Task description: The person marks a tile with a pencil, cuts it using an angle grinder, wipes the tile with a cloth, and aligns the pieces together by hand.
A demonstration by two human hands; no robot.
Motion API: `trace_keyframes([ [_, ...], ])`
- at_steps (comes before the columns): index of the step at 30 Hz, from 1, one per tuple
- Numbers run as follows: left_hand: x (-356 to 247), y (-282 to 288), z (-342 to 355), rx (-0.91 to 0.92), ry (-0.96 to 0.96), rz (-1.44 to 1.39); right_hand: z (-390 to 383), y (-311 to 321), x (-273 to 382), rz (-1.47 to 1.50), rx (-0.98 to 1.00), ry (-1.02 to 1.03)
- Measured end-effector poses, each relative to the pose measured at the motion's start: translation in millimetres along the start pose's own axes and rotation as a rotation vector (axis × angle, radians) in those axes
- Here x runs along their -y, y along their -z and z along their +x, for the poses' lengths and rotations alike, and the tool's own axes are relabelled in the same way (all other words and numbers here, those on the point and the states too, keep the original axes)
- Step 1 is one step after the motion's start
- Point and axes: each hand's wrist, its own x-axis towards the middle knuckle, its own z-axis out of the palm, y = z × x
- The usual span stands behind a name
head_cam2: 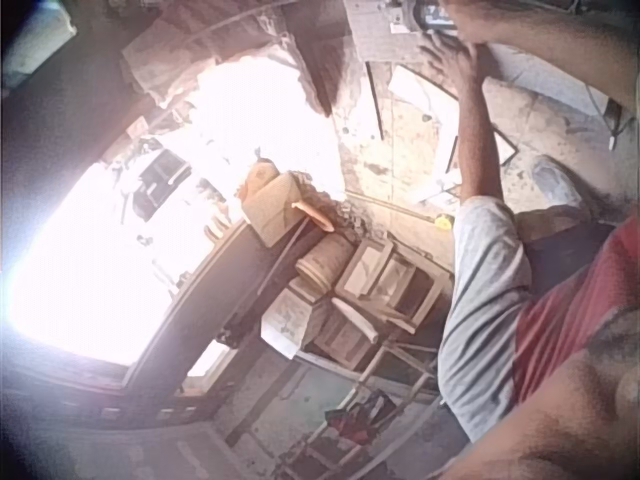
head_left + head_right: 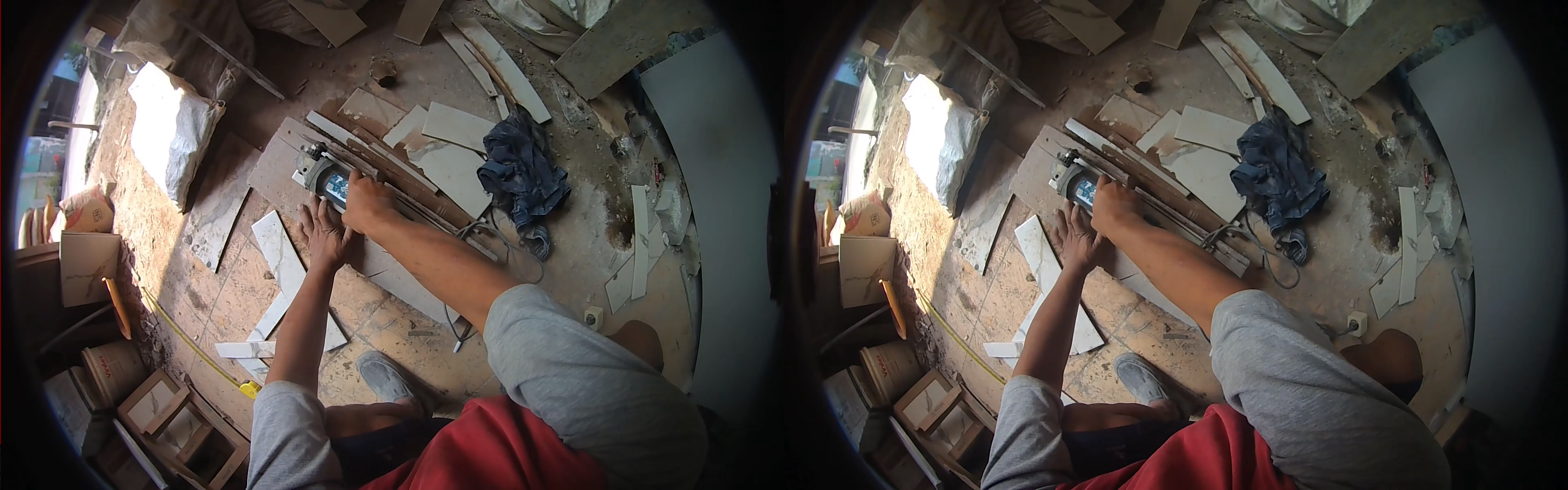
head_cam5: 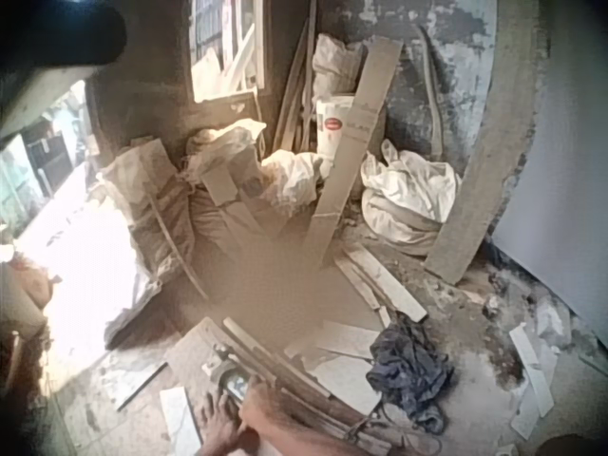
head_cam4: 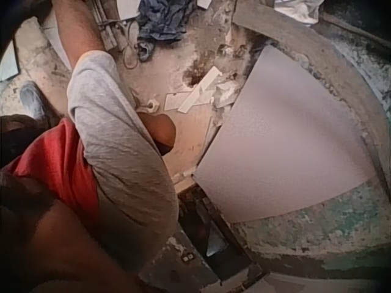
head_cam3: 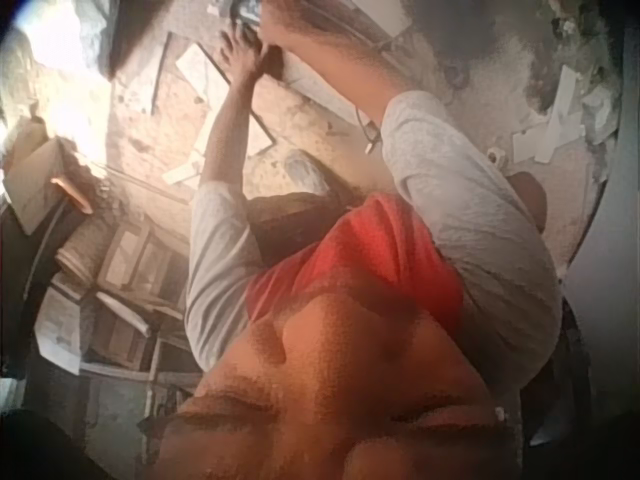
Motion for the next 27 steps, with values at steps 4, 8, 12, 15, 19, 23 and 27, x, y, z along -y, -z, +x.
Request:
trace_keyframes([
  [4,0,0,0,0.012,-0.003,-0.005,-1,-2,-2,-0.006,-0.011,0.0],
  [8,-1,1,2,0.033,0.021,0.033,-1,-6,-5,-0.017,-0.014,-0.008],
  [12,-2,2,1,0.025,0.028,0.038,0,-8,-7,-0.021,-0.02,-0.009],
  [15,-2,3,0,0.007,0.006,0.02,-1,-9,-8,-0.026,-0.037,-0.001],
  [19,-2,3,0,0.028,0.009,0.023,-5,-8,-10,-0.025,-0.034,0.007],
  [23,-2,5,1,0.068,0.03,0.042,-10,-4,-12,-0.023,-0.02,0.01],
  [27,-4,6,1,0.06,0.032,0.066,-16,0,-15,-0.017,-0.025,0.009],
])
